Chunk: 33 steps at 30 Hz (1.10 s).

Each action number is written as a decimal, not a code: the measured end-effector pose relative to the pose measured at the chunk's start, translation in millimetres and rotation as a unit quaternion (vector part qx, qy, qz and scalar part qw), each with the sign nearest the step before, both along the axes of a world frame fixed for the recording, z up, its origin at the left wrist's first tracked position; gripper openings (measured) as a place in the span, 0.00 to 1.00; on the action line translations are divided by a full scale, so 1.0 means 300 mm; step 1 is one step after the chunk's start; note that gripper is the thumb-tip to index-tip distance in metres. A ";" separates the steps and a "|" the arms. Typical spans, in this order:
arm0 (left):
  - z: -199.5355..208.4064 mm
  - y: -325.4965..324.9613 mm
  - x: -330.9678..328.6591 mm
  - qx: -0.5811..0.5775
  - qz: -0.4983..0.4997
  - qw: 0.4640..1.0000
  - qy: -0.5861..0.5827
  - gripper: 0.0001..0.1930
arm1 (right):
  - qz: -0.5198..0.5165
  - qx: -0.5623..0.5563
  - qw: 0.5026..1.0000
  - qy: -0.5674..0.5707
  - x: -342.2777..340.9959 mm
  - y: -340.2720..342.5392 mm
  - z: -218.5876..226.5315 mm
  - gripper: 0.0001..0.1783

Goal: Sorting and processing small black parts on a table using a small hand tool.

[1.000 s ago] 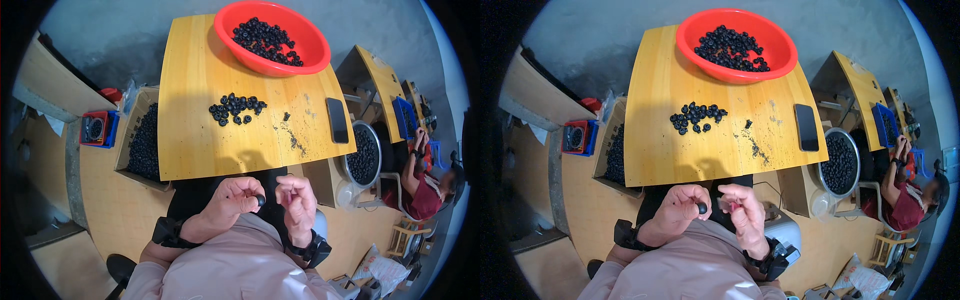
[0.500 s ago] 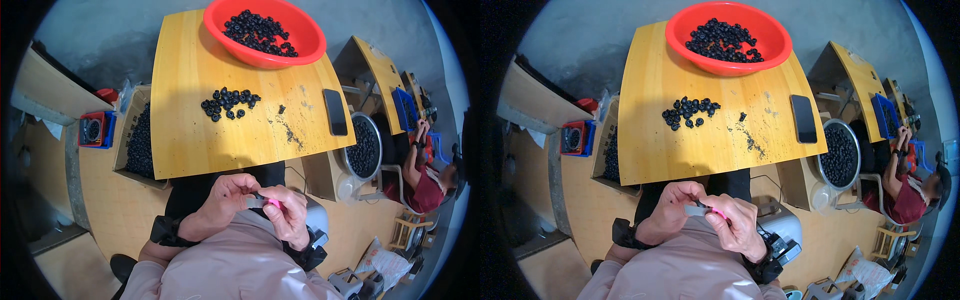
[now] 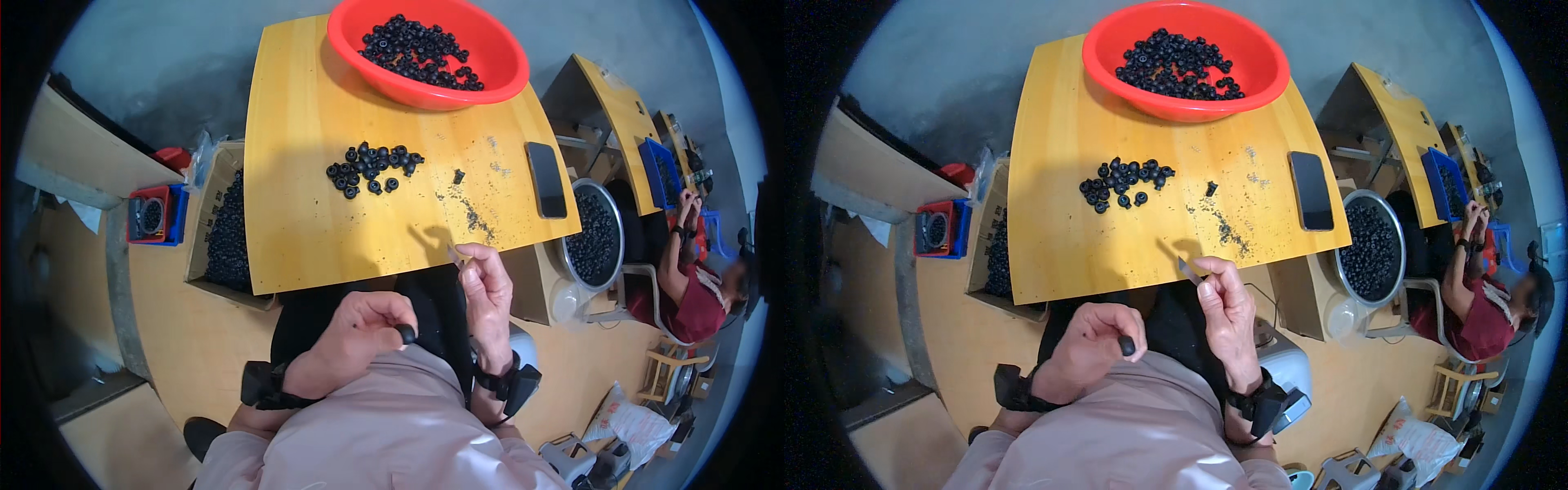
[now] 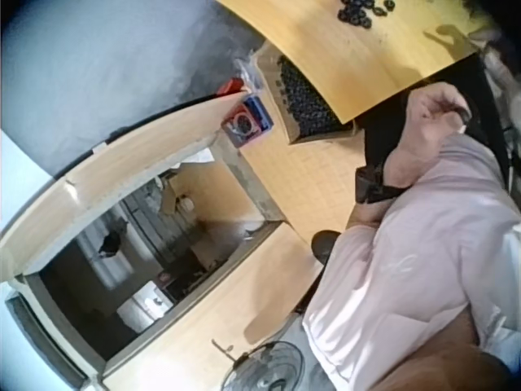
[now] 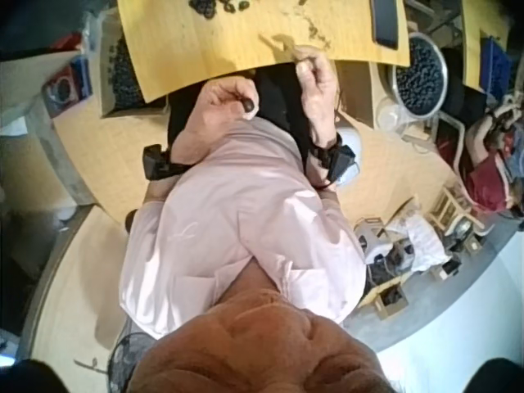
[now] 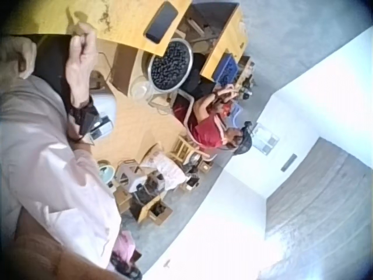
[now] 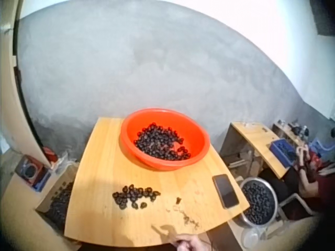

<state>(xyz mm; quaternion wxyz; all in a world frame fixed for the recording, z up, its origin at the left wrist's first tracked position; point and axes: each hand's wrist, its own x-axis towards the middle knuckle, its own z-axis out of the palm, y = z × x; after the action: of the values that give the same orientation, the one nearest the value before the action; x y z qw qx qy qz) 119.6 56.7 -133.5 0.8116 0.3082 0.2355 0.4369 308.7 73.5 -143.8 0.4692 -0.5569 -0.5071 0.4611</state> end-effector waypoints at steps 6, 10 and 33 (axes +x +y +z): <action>-0.025 -0.004 -0.027 -0.022 -0.003 0.999 -0.032 0.08 | 0.248 0.089 0.955 0.134 -0.074 -0.022 0.087 0.18; -0.049 -0.011 -0.060 -0.045 0.000 0.998 -0.038 0.11 | 0.270 0.085 0.957 0.068 -0.158 -0.009 0.105 0.10; -0.451 0.070 -0.678 -0.124 0.378 0.907 0.139 0.10 | 0.038 0.061 0.924 -0.376 -0.245 0.380 -0.098 0.13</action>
<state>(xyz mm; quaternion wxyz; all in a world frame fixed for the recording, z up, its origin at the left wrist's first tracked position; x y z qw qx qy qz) -83.9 77.6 -268.8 0.5764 0.1504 0.4971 0.6309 235.2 187.5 -173.2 0.2591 -0.6398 -0.6945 0.2033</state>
